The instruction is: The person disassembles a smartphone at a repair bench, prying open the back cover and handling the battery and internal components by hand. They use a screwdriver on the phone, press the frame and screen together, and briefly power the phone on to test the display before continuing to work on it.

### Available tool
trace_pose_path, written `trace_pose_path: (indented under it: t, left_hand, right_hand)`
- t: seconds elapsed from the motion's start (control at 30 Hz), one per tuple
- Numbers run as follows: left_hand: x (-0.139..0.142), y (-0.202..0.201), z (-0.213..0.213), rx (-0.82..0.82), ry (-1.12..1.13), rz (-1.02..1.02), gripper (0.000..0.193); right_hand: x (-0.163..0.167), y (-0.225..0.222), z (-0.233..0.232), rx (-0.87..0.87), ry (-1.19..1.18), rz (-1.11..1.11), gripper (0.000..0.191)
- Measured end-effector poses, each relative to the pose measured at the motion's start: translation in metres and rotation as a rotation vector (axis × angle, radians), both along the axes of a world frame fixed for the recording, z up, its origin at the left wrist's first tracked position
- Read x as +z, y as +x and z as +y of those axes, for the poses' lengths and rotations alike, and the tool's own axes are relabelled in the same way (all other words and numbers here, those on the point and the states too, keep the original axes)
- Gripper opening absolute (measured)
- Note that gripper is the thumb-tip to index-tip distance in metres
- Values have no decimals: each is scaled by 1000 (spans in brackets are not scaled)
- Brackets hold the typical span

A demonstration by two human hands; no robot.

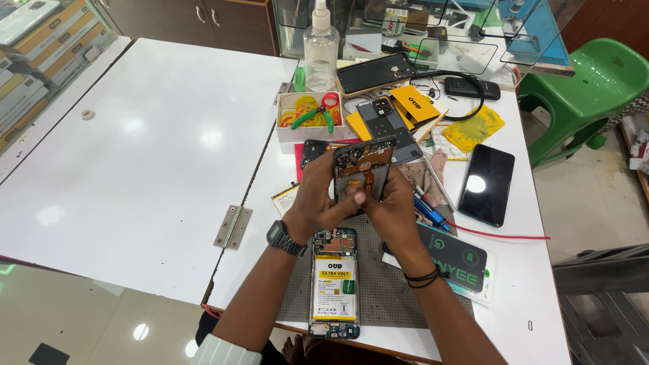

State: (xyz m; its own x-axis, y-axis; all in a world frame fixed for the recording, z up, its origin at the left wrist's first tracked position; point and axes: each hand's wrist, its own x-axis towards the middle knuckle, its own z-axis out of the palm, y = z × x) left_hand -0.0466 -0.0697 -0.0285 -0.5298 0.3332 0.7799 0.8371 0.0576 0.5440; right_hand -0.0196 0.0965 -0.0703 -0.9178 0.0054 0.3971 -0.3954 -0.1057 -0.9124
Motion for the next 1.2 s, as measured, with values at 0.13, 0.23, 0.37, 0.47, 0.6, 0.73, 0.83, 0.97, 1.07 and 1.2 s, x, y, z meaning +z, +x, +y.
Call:
trace_pose_path:
  t: [0.13, 0.23, 0.37, 0.47, 0.6, 0.73, 0.83, 0.97, 1.07, 1.2]
  left_hand:
    - [7, 1, -4, 17, -3, 127, 43]
    - [7, 3, -2, 50, -20, 87, 40]
    - [5, 2, -1, 51, 13, 154, 34]
    - [3, 0, 0, 70, 19, 151, 31]
    - [2, -1, 0, 90, 8, 185, 32]
    - [2, 0, 0, 85, -7, 216, 33]
    - [2, 2, 1, 83, -8, 213, 34]
    - [5, 4, 1, 53, -7, 213, 34]
    - [8, 6, 0, 49, -19, 211, 31]
    - [10, 6, 1, 36, -12, 239, 30]
  right_hand:
    - [7, 4, -3, -11, 6, -22, 30]
    - [11, 7, -2, -33, 37, 13, 29]
    - [14, 10, -4, -58, 81, 55, 26]
    - [15, 10, -5, -65, 74, 55, 26]
    - [15, 11, -4, -47, 56, 45, 28]
    - [11, 11, -3, -64, 69, 62, 28]
    - [7, 10, -3, -90, 83, 63, 29]
    - [1, 8, -3, -129, 101, 60, 34]
    - [-2, 7, -2, -135, 110, 86, 34]
    - [-5, 6, -2, -102, 49, 72, 38]
